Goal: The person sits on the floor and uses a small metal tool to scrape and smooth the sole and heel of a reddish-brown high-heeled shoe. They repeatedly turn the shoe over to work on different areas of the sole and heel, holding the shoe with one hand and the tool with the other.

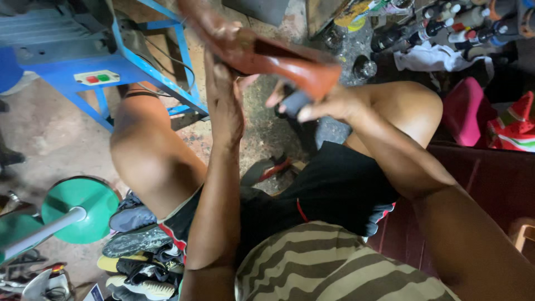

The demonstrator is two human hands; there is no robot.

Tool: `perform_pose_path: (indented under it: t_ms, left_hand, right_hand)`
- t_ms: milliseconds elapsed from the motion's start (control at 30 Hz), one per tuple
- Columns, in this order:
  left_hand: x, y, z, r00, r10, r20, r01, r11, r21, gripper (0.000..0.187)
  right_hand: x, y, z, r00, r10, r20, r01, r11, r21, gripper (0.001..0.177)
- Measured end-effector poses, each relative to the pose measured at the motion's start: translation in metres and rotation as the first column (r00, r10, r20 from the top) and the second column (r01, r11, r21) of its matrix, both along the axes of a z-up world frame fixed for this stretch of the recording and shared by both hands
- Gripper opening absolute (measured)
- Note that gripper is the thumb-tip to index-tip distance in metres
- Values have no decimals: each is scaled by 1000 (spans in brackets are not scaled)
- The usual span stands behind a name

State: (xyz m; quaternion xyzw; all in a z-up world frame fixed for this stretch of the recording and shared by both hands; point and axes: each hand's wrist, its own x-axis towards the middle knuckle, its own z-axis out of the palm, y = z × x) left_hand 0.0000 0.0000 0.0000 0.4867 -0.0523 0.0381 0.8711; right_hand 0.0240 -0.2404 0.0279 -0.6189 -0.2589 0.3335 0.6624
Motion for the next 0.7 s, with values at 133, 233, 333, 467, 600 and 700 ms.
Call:
perform_pose_path:
  t_ms: [133, 233, 333, 467, 600, 700]
  left_hand:
    - [6, -2, 20, 999, -13, 46, 9, 995, 97, 72]
    - [10, -3, 30, 998, -68, 16, 64, 980, 190, 71]
    - [12, -5, 32, 997, -80, -22, 83, 944, 320, 68]
    - [12, -13, 21, 971, -201, -129, 233, 913, 335, 66]
    - [7, -26, -4, 925, -372, 80, 301, 843, 446, 62]
    - [2, -37, -13, 873, -477, -98, 466, 759, 455, 58]
  right_hand:
    - [-8, 10, -26, 976, 142, 165, -111, 977, -183, 97]
    - [-16, -4, -21, 935, 114, 337, 54, 890, -452, 107]
    - [-11, -4, -10, 846, 237, 478, 20, 881, -473, 97]
    - [11, -21, 24, 678, 101, 728, 353, 824, -443, 64]
    - [12, -27, 42, 867, -430, 251, 470, 873, -129, 53]
    - [16, -27, 44, 919, -263, 294, 297, 952, -76, 46]
